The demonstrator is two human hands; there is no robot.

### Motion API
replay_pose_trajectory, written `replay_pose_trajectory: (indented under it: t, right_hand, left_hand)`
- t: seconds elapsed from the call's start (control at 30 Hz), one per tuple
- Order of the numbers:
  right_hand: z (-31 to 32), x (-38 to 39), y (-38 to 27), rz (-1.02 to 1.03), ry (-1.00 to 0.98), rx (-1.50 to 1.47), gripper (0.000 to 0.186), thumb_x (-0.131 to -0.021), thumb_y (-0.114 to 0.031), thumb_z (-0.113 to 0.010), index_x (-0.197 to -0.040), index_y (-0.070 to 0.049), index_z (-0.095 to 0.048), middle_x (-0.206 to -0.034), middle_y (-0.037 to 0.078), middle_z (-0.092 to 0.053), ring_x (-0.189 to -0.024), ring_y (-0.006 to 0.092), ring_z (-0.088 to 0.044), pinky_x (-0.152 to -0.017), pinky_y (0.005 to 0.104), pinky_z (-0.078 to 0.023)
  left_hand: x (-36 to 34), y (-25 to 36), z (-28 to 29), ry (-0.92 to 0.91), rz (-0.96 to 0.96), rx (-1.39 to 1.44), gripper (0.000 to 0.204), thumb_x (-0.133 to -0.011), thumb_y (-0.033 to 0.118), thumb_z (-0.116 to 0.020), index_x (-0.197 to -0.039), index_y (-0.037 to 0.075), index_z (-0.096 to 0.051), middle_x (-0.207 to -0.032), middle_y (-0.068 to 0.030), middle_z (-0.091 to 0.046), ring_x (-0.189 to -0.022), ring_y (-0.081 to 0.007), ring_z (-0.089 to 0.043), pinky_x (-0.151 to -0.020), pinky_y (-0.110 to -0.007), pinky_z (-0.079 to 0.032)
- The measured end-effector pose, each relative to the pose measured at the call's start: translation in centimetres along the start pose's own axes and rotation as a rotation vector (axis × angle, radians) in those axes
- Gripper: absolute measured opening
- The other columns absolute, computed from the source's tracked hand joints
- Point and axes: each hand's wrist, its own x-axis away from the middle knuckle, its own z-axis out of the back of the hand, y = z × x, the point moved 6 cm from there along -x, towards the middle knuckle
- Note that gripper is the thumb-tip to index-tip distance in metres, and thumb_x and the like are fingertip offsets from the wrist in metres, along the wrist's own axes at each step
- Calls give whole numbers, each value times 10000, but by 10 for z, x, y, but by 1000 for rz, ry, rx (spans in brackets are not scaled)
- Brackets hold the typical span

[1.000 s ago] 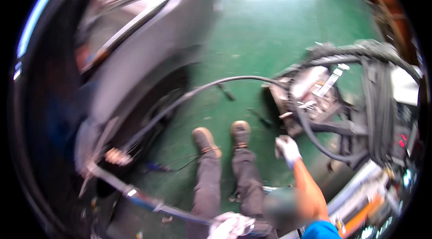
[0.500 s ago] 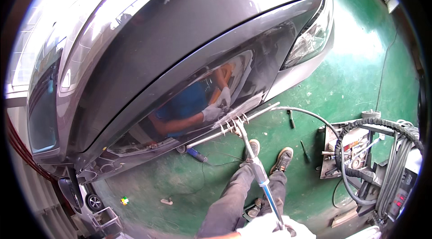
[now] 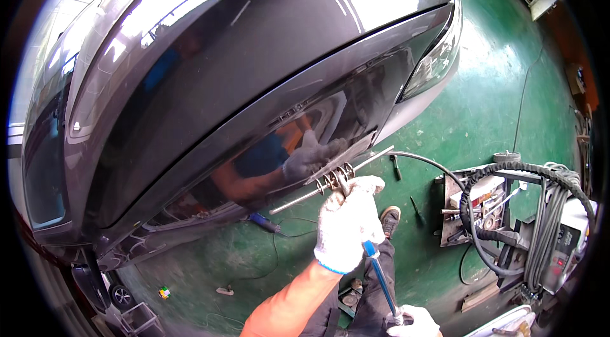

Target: The person uses a handheld angle grinder to sand the surface of a car's front fender, removing paint and smoothing the metal. They then switch to a pneumatic dent puller, attaching a stud to the dented area and using a slide hammer to pull the dent out. The person repeats the pulling process multiple times to gradually restore the panel's shape.

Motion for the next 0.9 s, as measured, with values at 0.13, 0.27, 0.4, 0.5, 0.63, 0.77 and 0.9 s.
replay_pose_trajectory:
  t: [0.13, 0.27, 0.4, 0.5, 0.63, 0.77, 0.9]
  right_hand:
    - [3, -19, -34, 147, -42, 254, 302, -765, -126, -828, -1011, -51, -669, -839, -16, -630, -740, 82, -544, -661, 264, -483]
    - [1, -52, -84, 78, -54, 278, 472, -756, -410, -856, -1046, -59, -732, -848, 63, -706, -770, 141, -657, -734, 296, -531]
    - [5, -43, -80, 77, 43, 415, 448, -763, -426, -835, -960, -38, -727, -788, 92, -672, -716, 189, -645, -681, 329, -515]
    - [16, -13, 7, 78, 47, 216, 327, -745, -221, -855, -951, -29, -689, -797, 28, -658, -718, 98, -580, -664, 274, -493]
    - [12, 2, 0, 27, 94, 131, 314, -779, -151, -821, -1028, -35, -670, -868, 11, -655, -772, 99, -571, -696, 287, -500]
    - [17, -3, -8, 14, 76, 93, 344, -774, -155, -826, -1056, -28, -676, -893, 21, -668, -778, 104, -580, -695, 288, -501]
    - [12, -28, -44, 16, -15, 277, 342, -742, -241, -884, -936, -13, -719, -766, 36, -689, -701, 84, -611, -665, 260, -504]
  left_hand:
    - [-3, -4, -5, 1, -3, 53, 281, -1058, 221, -475, -1164, -21, -572, -579, 15, -453, -423, -98, -428, -403, -275, -406]
    - [-4, -4, -6, 14, 4, 74, 279, -1060, 222, -475, -1175, -16, -565, -588, 25, -442, -421, -91, -428, -403, -271, -394]
    - [-4, -3, -3, 13, -1, 47, 277, -1059, 216, -477, -1188, -16, -556, -597, 34, -432, -426, -87, -424, -405, -267, -383]
    - [-1, -5, 0, 2, 8, 129, 283, -1060, 220, -475, -1191, -18, -555, -598, 29, -436, -428, -89, -423, -407, -265, -376]
    - [2, -9, 1, 39, 0, 50, 274, -1064, 214, -467, -1191, -11, -558, -609, 25, -444, -436, -87, -419, -412, -261, -369]
    - [0, -10, 0, 52, -15, 41, 270, -1066, 216, -466, -1198, 0, -559, -611, 31, -445, -448, -86, -429, -424, -260, -375]
    - [1, -9, 1, 31, 0, 116, 285, -1064, 241, -474, -1205, 7, -558, -604, 30, -447, -451, -88, -434, -429, -265, -379]
